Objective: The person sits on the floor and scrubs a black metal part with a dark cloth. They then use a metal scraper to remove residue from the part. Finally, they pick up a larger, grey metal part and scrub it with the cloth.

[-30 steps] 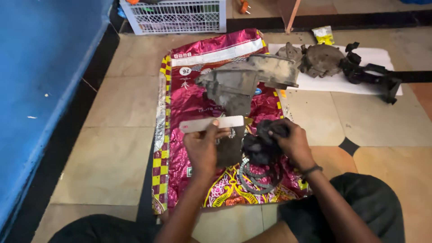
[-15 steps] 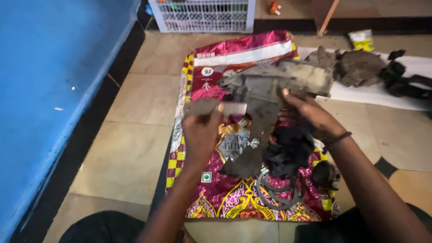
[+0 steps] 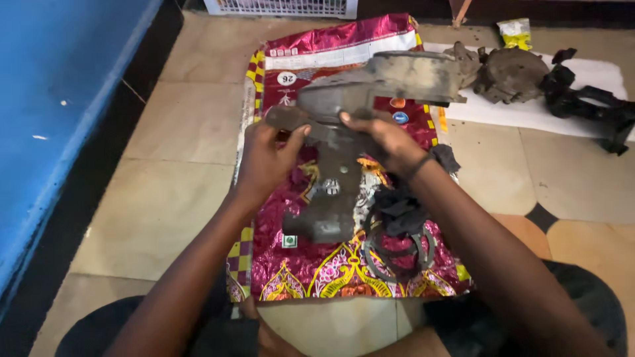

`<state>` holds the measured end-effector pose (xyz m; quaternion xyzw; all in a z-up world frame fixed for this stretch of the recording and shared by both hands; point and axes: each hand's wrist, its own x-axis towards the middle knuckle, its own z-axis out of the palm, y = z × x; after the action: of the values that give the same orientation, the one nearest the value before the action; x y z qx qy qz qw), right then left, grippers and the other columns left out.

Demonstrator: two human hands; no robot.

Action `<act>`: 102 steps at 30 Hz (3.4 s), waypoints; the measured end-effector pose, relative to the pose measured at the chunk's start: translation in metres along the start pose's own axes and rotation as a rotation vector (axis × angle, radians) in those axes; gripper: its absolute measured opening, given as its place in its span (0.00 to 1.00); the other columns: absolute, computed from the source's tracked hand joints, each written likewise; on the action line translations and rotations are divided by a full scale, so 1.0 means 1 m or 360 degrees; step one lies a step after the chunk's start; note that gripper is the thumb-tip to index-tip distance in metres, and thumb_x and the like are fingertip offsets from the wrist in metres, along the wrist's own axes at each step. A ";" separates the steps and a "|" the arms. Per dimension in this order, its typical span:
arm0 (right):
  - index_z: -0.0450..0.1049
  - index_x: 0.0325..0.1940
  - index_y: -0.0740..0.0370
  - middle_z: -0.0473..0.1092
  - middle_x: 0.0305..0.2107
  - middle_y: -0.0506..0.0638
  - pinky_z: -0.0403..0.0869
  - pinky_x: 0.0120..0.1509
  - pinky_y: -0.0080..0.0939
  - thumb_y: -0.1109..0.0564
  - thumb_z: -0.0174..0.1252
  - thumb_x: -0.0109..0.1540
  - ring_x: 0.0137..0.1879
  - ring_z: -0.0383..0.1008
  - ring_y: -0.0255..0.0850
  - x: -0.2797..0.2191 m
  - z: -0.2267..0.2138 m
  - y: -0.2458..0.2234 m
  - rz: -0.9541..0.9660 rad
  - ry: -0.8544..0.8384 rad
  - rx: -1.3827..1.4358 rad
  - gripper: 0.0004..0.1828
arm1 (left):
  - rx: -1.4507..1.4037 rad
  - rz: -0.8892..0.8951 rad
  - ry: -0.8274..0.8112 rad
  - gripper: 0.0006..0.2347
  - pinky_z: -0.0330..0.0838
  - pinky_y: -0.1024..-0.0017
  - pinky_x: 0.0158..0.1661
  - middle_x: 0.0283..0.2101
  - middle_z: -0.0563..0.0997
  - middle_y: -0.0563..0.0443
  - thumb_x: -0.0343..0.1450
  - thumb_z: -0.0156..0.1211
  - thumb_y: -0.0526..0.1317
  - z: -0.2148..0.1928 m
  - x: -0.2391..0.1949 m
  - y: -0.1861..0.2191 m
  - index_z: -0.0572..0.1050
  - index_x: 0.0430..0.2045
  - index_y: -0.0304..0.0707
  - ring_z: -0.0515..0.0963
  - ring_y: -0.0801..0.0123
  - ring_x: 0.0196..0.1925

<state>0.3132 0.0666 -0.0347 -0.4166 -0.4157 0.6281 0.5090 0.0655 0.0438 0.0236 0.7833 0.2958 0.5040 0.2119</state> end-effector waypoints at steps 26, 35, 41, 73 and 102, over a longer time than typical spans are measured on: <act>0.77 0.47 0.64 0.78 0.35 0.49 0.80 0.43 0.44 0.51 0.65 0.61 0.38 0.79 0.40 0.009 0.051 0.025 0.0122 0.0123 -0.0085 0.16 | -0.0093 -0.0337 0.0045 0.03 0.74 0.72 0.33 0.29 0.83 0.50 0.72 0.65 0.31 -0.040 -0.029 -0.061 0.80 0.35 0.29 0.80 0.75 0.30; 0.78 0.45 0.58 0.77 0.33 0.44 0.78 0.39 0.40 0.50 0.65 0.62 0.37 0.79 0.36 0.016 0.040 0.047 0.0034 -0.0037 -0.0038 0.12 | -0.0247 -0.0503 0.0012 0.04 0.73 0.74 0.31 0.29 0.83 0.47 0.72 0.66 0.33 -0.027 -0.050 -0.073 0.81 0.35 0.28 0.78 0.75 0.29; 0.77 0.46 0.58 0.76 0.33 0.44 0.76 0.37 0.42 0.49 0.64 0.61 0.35 0.77 0.36 0.015 0.040 0.045 0.0069 -0.0045 -0.0006 0.14 | -0.0393 -0.0798 0.0309 0.05 0.75 0.73 0.31 0.29 0.84 0.45 0.71 0.65 0.32 -0.069 -0.033 -0.070 0.81 0.32 0.23 0.82 0.72 0.28; 0.76 0.44 0.60 0.77 0.35 0.45 0.76 0.46 0.42 0.53 0.63 0.61 0.40 0.77 0.37 0.001 0.057 0.035 0.0097 0.0135 0.0202 0.11 | 0.0179 -0.0187 0.0513 0.03 0.72 0.64 0.37 0.33 0.80 0.41 0.74 0.59 0.32 -0.044 -0.047 -0.044 0.77 0.34 0.30 0.78 0.57 0.35; 0.73 0.55 0.55 0.77 0.44 0.44 0.74 0.62 0.45 0.55 0.60 0.60 0.52 0.78 0.40 0.007 0.020 0.038 0.0002 0.0180 0.0443 0.19 | -0.0225 -0.0569 0.0658 0.07 0.76 0.70 0.32 0.28 0.83 0.44 0.74 0.61 0.37 -0.030 -0.035 -0.030 0.80 0.35 0.29 0.82 0.67 0.28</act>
<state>0.2821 0.0661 -0.0653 -0.3770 -0.2949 0.6556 0.5841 0.0196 0.0431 -0.0068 0.5826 0.4303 0.6270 0.2868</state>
